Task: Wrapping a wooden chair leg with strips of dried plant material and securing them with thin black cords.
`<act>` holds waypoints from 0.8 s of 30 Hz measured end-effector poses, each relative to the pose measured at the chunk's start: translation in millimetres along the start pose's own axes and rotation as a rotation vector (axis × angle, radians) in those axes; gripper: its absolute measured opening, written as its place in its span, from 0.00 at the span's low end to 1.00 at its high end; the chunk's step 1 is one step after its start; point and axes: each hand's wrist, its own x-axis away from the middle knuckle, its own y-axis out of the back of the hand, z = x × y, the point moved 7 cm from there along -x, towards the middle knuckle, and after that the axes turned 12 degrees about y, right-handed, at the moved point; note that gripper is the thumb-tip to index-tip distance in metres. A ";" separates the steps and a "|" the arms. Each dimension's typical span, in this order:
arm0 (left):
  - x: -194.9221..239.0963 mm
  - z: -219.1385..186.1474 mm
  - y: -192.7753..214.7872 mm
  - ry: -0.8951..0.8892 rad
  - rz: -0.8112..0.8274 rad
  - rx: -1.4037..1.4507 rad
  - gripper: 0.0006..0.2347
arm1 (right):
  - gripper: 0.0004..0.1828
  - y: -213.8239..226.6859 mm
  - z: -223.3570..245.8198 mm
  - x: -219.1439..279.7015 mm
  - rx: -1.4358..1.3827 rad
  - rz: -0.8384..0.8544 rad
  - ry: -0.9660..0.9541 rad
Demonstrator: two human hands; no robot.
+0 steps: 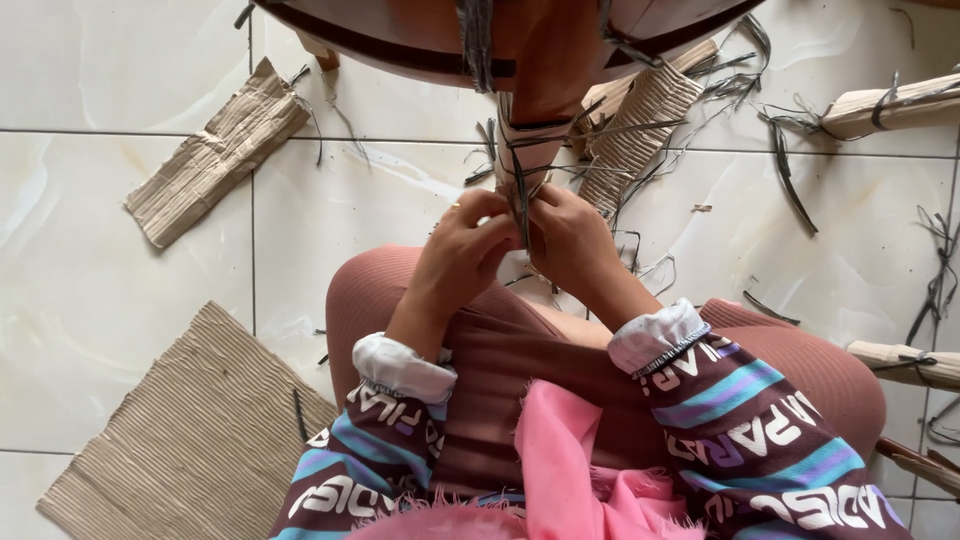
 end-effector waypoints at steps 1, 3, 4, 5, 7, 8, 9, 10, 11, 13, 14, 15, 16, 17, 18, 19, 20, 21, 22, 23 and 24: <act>-4.1 -7.5 4.7 0.001 -0.001 -0.005 0.04 | 0.03 2.2 1.8 0.4 -0.004 -0.002 0.003; -12.6 -22.9 15.0 -0.003 -0.005 0.103 0.04 | 0.03 4.2 6.7 1.5 -0.002 0.037 0.031; -13.3 -21.0 12.8 -0.002 -0.004 0.101 0.04 | 0.03 6.6 10.0 1.0 -0.005 0.036 0.031; -14.4 -13.7 12.0 0.078 -0.028 0.210 0.03 | 0.03 8.9 12.4 2.0 -0.004 0.043 0.020; -14.9 -0.7 7.8 0.159 -0.050 0.321 0.04 | 0.02 10.4 17.3 6.5 -0.004 0.052 0.006; -14.8 5.6 6.1 0.173 -0.060 0.342 0.04 | 0.03 9.5 20.4 9.7 -0.004 0.059 0.006; -14.9 11.7 4.5 0.186 -0.071 0.362 0.04 | 0.04 8.7 23.4 12.6 -0.004 0.065 0.007; -15.8 10.8 5.0 0.187 -0.070 0.364 0.04 | 0.04 9.9 25.1 13.3 -0.003 0.066 0.005; -17.7 9.9 5.3 0.184 -0.059 0.365 0.04 | 0.04 11.8 26.9 12.8 -0.003 0.056 0.010; -20.4 9.2 6.5 0.180 -0.047 0.365 0.05 | 0.04 13.7 29.4 10.9 -0.003 0.044 0.015; -21.1 6.5 5.8 0.139 -0.026 0.348 0.05 | 0.03 15.1 30.3 9.4 -0.003 0.021 0.023; -21.2 3.7 4.0 0.100 -0.001 0.332 0.05 | 0.03 16.5 31.3 9.2 -0.004 0.000 0.026; -21.9 6.3 4.0 0.100 0.002 0.335 0.05 | 0.03 15.8 31.9 6.6 -0.003 0.000 0.022; -22.4 8.0 3.4 0.094 0.011 0.339 0.05 | 0.03 17.1 32.6 4.1 -0.006 -0.021 0.018; -22.8 9.6 3.2 0.087 0.019 0.343 0.05 | 0.04 18.4 33.6 1.5 -0.008 -0.043 0.014; -24.1 11.7 2.6 0.087 0.017 0.341 0.05 | 0.04 20.7 35.5 -0.8 -0.009 -0.044 0.016; -25.2 14.0 3.8 0.086 -0.005 0.342 0.04 | 0.04 25.0 35.8 -2.7 0.000 -0.073 -0.011; -25.6 16.1 4.8 0.088 -0.027 0.343 0.04 | 0.05 29.3 36.4 -4.1 0.009 -0.101 -0.037; -24.6 17.8 5.4 0.088 -0.029 0.342 0.04 | 0.05 29.0 34.4 -6.9 0.008 -0.100 -0.036; -23.8 19.8 4.6 0.097 -0.031 0.355 0.03 | 0.03 32.2 31.0 -8.0 0.005 -0.142 -0.049; -23.0 21.9 3.5 0.107 -0.034 0.368 0.02 | 0.02 35.2 27.4 -8.8 0.002 -0.185 -0.062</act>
